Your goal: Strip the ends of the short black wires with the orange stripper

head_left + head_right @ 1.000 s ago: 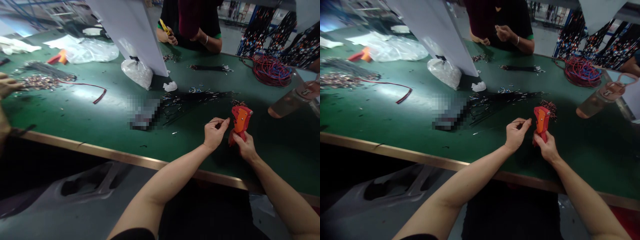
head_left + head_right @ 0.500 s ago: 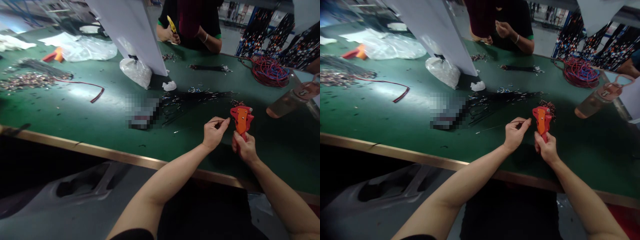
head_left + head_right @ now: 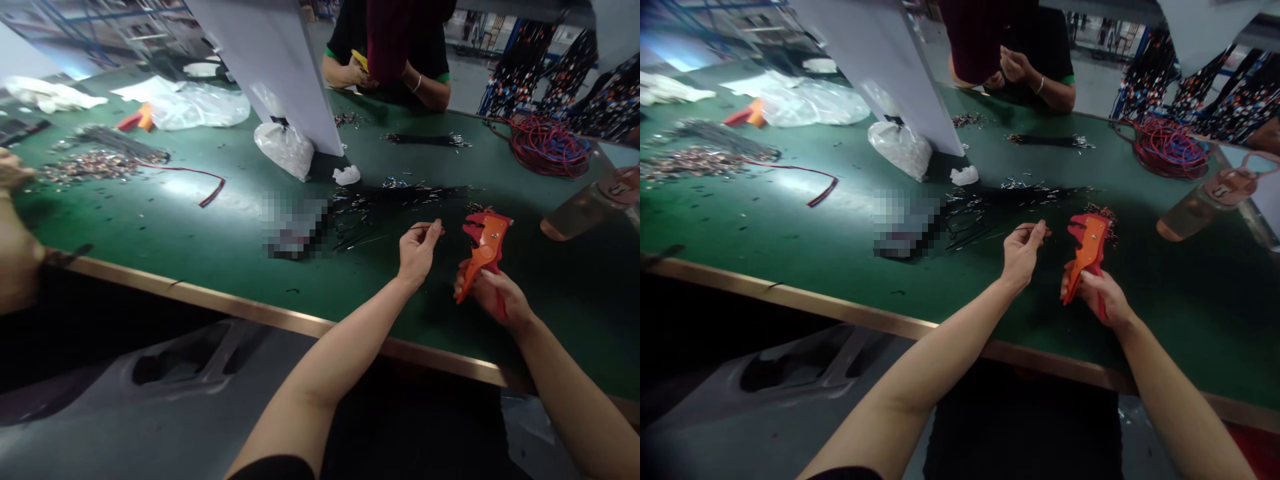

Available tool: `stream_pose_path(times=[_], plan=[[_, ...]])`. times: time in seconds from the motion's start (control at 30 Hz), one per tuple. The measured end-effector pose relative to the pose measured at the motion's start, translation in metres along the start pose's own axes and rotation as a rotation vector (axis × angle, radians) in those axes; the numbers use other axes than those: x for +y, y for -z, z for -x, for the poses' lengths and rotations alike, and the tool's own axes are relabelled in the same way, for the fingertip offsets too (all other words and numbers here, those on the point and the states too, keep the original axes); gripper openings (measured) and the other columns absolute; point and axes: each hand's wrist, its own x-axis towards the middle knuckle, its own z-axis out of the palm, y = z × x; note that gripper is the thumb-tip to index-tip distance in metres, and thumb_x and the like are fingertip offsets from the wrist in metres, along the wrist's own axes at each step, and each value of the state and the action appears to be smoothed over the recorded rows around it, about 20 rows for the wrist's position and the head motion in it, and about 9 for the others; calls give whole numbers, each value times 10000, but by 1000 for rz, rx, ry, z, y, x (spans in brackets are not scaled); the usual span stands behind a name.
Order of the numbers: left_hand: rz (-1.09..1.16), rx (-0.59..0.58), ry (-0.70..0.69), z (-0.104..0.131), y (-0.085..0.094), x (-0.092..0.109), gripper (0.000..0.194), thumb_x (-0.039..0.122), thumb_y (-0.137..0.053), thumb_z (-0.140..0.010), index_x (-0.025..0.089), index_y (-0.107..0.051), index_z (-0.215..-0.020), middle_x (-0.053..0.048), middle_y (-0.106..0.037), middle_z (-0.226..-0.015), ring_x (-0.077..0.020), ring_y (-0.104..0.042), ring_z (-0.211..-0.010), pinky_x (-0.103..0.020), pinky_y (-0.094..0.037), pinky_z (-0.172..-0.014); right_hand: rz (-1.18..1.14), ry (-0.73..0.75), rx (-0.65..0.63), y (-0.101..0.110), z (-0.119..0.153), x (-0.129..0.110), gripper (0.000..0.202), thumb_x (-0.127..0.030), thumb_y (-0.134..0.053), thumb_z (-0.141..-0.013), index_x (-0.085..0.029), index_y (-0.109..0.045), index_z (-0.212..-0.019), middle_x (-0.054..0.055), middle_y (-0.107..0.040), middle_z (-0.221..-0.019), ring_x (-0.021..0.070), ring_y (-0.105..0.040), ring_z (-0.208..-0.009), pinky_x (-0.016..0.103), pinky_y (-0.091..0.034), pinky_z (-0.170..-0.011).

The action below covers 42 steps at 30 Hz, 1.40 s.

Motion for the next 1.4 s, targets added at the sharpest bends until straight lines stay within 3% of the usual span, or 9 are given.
stream_pose_path(times=[0.17,0.47,0.93,1.17,1.4], plan=[[36,3,1,-7,4,2,284,425,-756,-760,160,-680,-693,-9,-663,-681,-90,-584,-629,-233,-452,-639,-36,-39,-92,0,1,6,323,-401,-697,-789,-176,-658,-1018,62,-673,-840,205,-669,-734,350,-548,-676],[43,-81,13,-12,8,7,268,387,-775,-749,160,-670,-653,1,-657,-662,-73,-542,-594,-226,-410,-602,-52,-24,-146,-1,2,6,343,-418,-735,-773,-172,-667,-1003,60,-683,-840,200,-670,-716,340,-540,-666],[54,-209,25,-12,11,12,326,470,-797,-694,168,-675,-669,3,-647,-654,-77,-552,-591,-234,-440,-616,20,-22,-121,2,2,12,408,-432,-775,-754,-177,-687,-1060,81,-700,-945,227,-703,-832,381,-560,-775],[74,-245,28,-12,10,13,352,498,-805,-673,170,-677,-663,10,-631,-636,-74,-526,-568,-238,-438,-596,113,38,-140,2,2,13,411,-457,-718,-806,-156,-669,-1081,78,-685,-889,207,-668,-763,359,-550,-695],[63,-244,51,-13,11,12,294,425,-803,-706,166,-672,-660,19,-608,-621,-68,-506,-556,-235,-425,-588,105,29,-113,1,0,14,423,-478,-755,-762,-153,-679,-1021,70,-664,-851,202,-646,-740,346,-538,-657]])
